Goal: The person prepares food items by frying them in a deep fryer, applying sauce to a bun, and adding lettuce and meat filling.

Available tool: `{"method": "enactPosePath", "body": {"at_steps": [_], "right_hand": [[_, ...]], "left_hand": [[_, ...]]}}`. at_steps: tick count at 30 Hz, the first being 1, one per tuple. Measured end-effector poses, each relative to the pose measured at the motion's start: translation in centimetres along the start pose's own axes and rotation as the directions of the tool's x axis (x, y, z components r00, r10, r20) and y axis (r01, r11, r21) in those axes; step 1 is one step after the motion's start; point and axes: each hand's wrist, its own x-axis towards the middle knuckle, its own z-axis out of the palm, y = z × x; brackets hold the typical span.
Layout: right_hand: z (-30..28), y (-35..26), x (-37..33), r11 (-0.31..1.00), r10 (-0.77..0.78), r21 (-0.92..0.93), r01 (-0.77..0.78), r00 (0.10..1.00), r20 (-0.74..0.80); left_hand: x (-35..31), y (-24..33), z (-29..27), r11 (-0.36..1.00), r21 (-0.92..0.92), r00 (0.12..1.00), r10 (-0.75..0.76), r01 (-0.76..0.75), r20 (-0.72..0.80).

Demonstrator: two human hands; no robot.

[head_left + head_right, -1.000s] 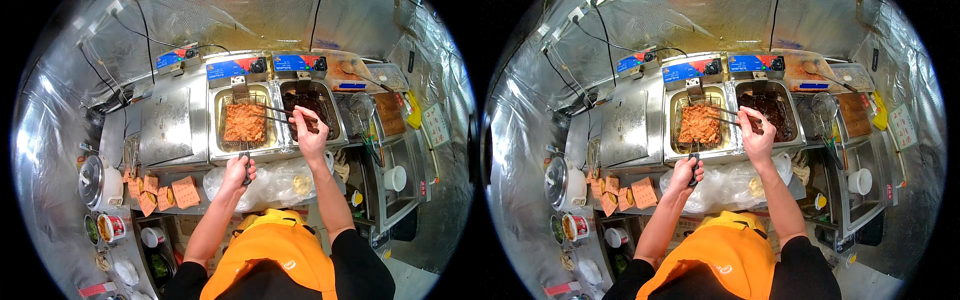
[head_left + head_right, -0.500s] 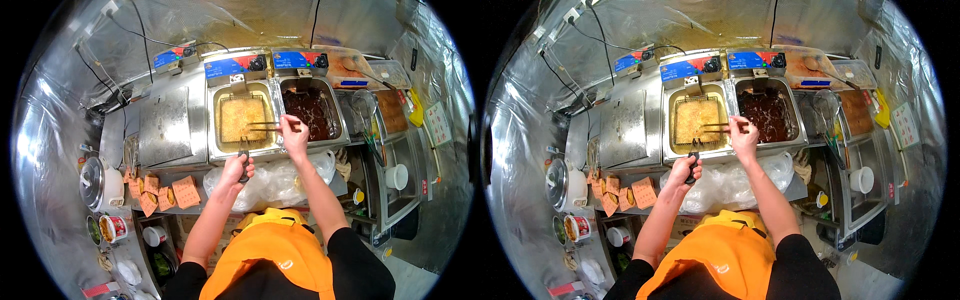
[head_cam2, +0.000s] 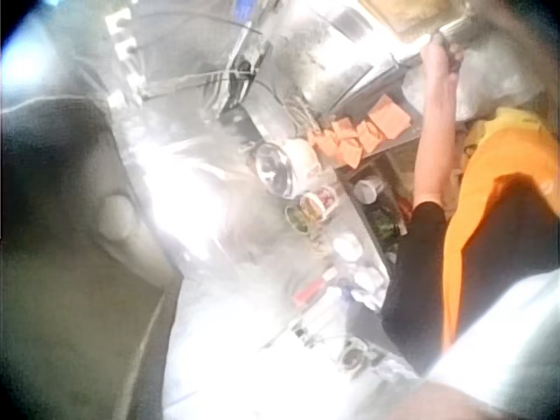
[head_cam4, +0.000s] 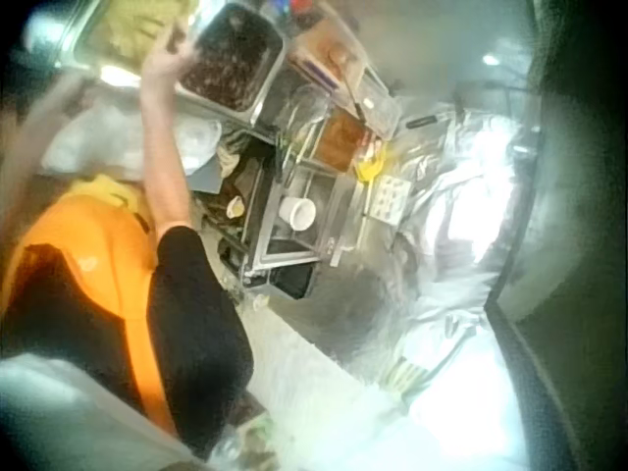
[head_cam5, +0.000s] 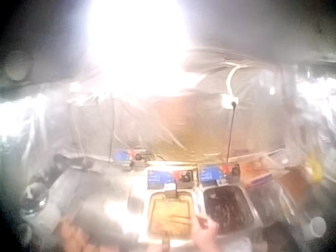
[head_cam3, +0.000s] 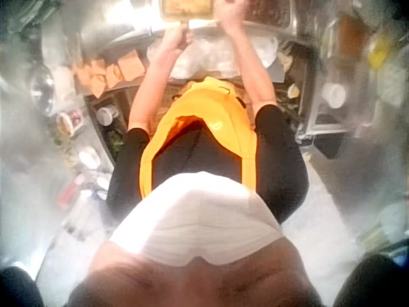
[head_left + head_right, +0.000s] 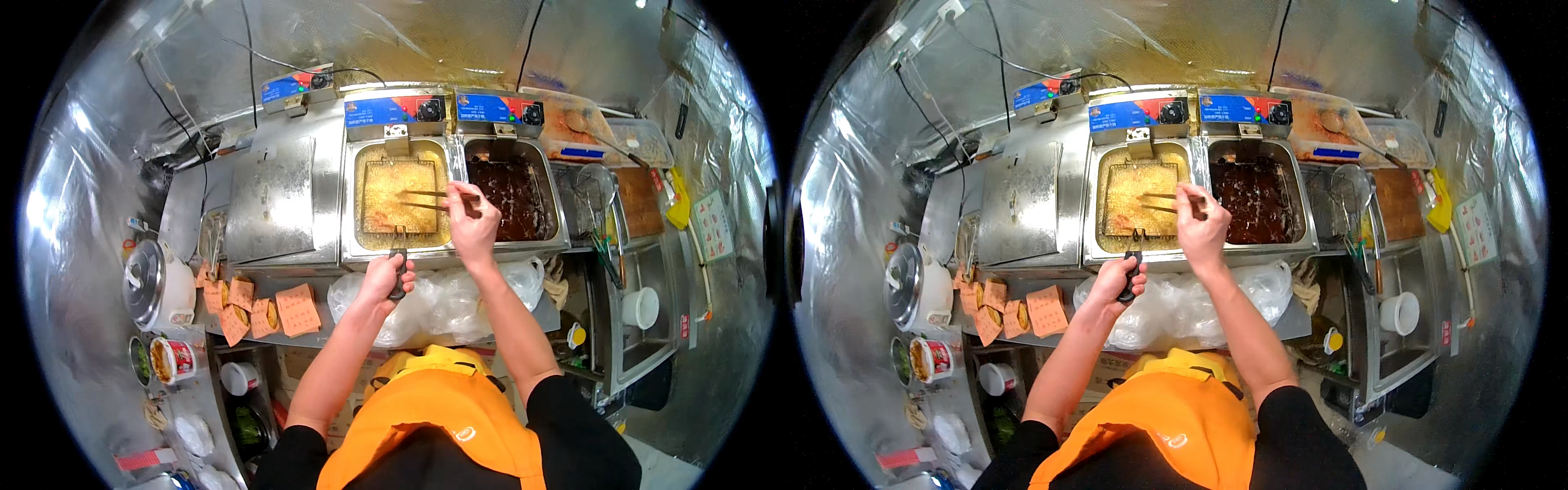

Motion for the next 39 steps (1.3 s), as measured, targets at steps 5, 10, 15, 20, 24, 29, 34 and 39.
{"method": "enactPosePath", "body": {"at_steps": [5, 10, 15, 20, 24, 29, 34, 39], "right_hand": [[1.2, 1.5, 1.6, 0.995, -0.077, -0.058, 0.08, 0.996, 0.048], [0.8, 1.6, 0.4, 0.985, -0.041, -0.154, 0.082, 0.967, 0.252], [0.4, -3.7, -0.5, 0.998, -0.053, -0.017, 0.056, 0.989, 0.14], [0.7, -2.9, 0.7, 0.989, -0.045, -0.132, 0.062, 0.991, 0.127], [2.6, 0.4, 4.0, 0.97, -0.126, -0.18, 0.164, 0.971, 0.205], [4.1, 3.4, 4.0, 0.999, -0.051, 0.019, 0.048, 0.981, 0.187], [2.5, -3.2, 1.9, 0.994, -0.054, -0.085, 0.063, 0.993, 0.107], [1.3, -2.0, 2.5, 0.993, -0.091, -0.06, 0.099, 0.988, 0.124]], "left_hand": [[0.1, 0.4, 0.4, 1.0, 0.011, 1.0, 0.007, -0.008, 0.025], [-0.3, 0.2, 1.5, 0.999, 0.043, 0.999, 0.029, -0.029, 0.013], [-0.1, -0.1, 0.3, 1.0, -0.008, 1.0, 0.011, -0.011, 0.011], [-0.3, 0.1, 0.6, 0.998, -0.058, 1.0, -0.003, 0.003, -0.004], [0.2, 0.6, 0.9, 1.0, 0.013, 1.0, 0.018, -0.018, 0.001], [-0.4, -0.1, 0.8, 1.0, 0.026, 1.0, 0.005, -0.006, 0.03], [-0.1, 0.5, -0.2, 0.999, 0.017, 0.999, 0.029, -0.029, 0.022], [-0.3, 0.7, 0.1, 0.998, 0.034, 0.999, 0.043, -0.043, 0.011]]}}
